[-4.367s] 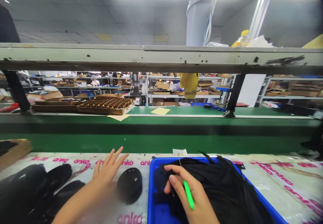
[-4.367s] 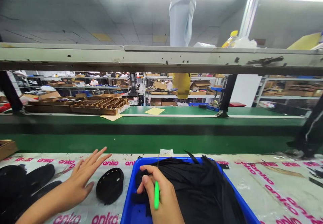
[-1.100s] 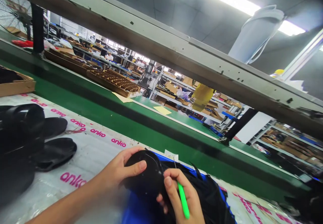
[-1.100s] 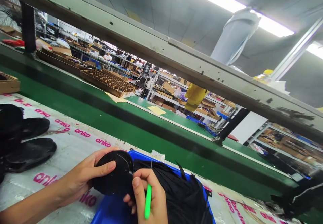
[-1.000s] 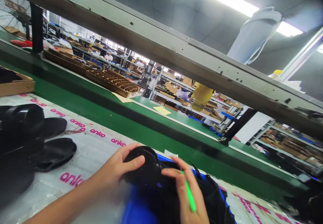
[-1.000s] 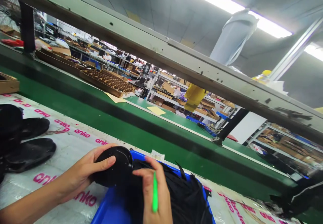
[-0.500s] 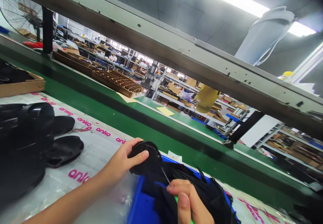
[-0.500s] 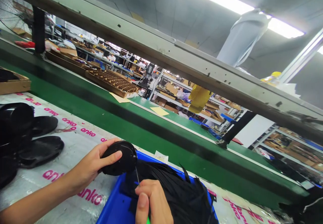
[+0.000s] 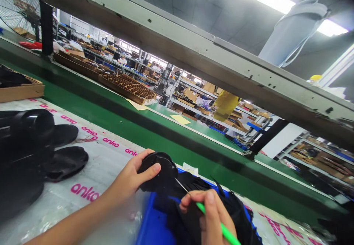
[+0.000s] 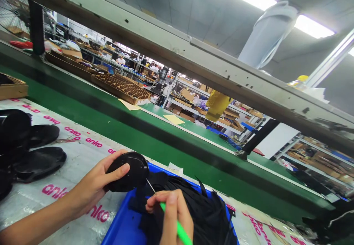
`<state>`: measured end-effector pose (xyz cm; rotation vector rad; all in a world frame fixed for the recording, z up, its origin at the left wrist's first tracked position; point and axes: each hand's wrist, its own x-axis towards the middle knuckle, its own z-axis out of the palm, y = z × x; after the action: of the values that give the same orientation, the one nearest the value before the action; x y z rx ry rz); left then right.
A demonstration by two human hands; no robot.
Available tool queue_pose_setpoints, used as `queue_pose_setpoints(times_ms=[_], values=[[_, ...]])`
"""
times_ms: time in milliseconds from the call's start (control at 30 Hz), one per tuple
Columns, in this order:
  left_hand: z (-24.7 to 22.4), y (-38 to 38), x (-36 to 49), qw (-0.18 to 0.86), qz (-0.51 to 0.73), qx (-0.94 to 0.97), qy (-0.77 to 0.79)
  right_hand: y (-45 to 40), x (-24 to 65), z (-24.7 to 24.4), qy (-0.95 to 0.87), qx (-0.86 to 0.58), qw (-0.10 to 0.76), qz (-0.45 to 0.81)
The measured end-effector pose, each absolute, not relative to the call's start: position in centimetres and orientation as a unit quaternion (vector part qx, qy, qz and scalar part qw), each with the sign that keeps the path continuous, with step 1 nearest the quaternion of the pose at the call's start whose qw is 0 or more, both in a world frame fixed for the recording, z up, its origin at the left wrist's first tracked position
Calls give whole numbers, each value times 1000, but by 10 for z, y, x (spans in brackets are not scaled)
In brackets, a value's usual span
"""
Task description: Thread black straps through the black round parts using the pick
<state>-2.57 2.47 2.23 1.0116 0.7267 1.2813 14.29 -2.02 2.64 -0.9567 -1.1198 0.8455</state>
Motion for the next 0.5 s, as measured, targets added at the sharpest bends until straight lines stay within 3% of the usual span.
queue_pose_setpoints(times_ms=[100, 233, 367, 500], values=[[26, 26, -28, 660, 547, 413, 308, -11, 151, 31, -372, -343, 627, 593], [32, 24, -29, 687, 527, 398, 303, -6, 156, 33, -246, -280, 564, 737], [35, 21, -28, 687, 527, 397, 305, -7, 153, 35, -254, -305, 570, 719], [30, 23, -25, 666, 538, 410, 315, -9, 146, 33, -329, -347, 620, 622]])
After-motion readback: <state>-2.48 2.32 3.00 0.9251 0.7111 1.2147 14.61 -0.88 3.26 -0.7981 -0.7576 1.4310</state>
